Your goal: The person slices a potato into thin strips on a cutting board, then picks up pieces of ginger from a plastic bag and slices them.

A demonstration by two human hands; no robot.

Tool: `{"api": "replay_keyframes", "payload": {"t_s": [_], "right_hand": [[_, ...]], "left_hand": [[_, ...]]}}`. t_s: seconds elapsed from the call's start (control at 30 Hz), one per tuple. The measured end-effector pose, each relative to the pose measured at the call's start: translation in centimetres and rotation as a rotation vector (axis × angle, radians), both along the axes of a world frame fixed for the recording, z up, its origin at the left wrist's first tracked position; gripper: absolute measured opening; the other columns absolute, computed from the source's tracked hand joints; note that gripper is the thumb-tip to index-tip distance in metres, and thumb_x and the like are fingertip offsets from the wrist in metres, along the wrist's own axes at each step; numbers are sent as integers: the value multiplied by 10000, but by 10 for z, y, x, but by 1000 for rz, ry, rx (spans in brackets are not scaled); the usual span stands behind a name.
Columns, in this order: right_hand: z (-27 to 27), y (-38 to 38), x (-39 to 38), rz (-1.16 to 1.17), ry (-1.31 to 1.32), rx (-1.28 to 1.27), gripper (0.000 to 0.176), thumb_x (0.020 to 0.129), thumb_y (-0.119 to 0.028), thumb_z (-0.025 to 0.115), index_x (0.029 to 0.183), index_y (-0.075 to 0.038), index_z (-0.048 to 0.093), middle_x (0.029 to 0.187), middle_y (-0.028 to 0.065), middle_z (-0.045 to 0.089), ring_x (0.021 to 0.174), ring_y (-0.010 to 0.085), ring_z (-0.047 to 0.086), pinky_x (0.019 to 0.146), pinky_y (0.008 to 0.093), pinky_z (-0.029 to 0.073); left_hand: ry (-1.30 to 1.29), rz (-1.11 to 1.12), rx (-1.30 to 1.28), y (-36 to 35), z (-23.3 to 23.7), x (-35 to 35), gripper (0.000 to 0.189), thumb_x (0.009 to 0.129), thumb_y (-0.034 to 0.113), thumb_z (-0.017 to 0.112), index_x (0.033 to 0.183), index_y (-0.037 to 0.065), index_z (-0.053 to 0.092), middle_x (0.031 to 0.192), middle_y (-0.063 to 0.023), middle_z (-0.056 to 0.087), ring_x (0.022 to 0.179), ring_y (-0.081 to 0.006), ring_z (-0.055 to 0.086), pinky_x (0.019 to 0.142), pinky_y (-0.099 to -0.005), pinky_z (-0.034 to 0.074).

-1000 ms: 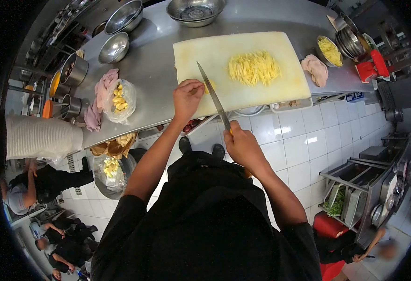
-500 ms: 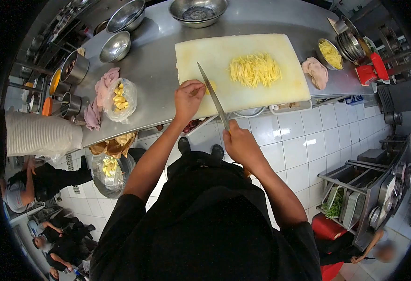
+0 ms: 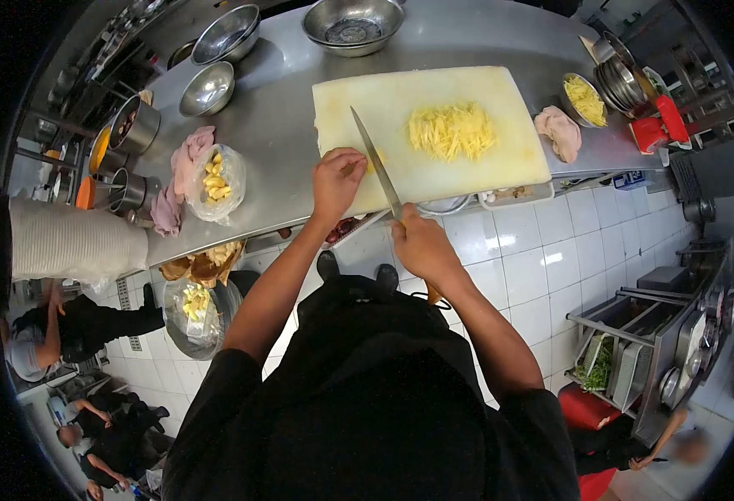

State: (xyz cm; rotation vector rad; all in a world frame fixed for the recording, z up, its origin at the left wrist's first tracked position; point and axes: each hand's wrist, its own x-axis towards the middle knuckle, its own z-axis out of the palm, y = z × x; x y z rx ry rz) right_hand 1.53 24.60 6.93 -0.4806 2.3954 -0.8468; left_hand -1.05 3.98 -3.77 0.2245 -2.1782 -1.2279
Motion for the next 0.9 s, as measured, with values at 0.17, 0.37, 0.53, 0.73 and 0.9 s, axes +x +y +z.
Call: {"api": "replay_keyframes", "payload": {"t_s": [0.17, 0.37, 0.53, 0.73, 0.9], "right_hand": [[-1, 7, 8, -10, 30, 2, 291, 1050, -237, 516, 1159, 32, 519, 755, 278, 659, 740, 484, 652, 696, 552, 484], [-2, 7, 12, -10, 48, 5, 293, 1048, -238, 520, 1165, 30, 520, 759, 284, 659, 755, 490, 655, 712, 555, 486], [-1, 6, 13, 2, 65, 8, 302, 1045, -235, 526, 1179, 35, 514, 783, 301, 665, 791, 510, 657, 740, 568, 488], [0, 2, 13, 8, 70, 57, 275, 1041, -223, 525, 1126, 37, 495, 800, 316, 669, 820, 532, 653, 757, 595, 484], [-11, -1, 12, 20, 126, 41, 269, 1038, -212, 520, 1084, 51, 486, 789, 325, 665, 817, 538, 652, 763, 605, 490]], "left_hand": [[31, -3, 0, 0, -5, -2, 69, 826, 52, 763, 877, 13, 787, 949, -100, 755, 895, -298, 694, 835, -378, 558], [20, 3, 6, 1, -1, -1, 67, 828, 48, 766, 883, 17, 791, 945, -96, 754, 891, -297, 692, 830, -377, 557], [14, -3, 31, 0, -2, -1, 66, 833, 52, 763, 882, 18, 789, 946, -92, 753, 896, -295, 689, 836, -375, 554], [-6, 5, 27, 1, -2, -1, 67, 833, 57, 761, 883, 21, 788, 950, -86, 751, 899, -294, 686, 844, -378, 551], [-11, 2, 18, 1, -2, 0, 67, 833, 58, 762, 882, 22, 788, 950, -90, 750, 900, -299, 687, 836, -382, 553]]}}
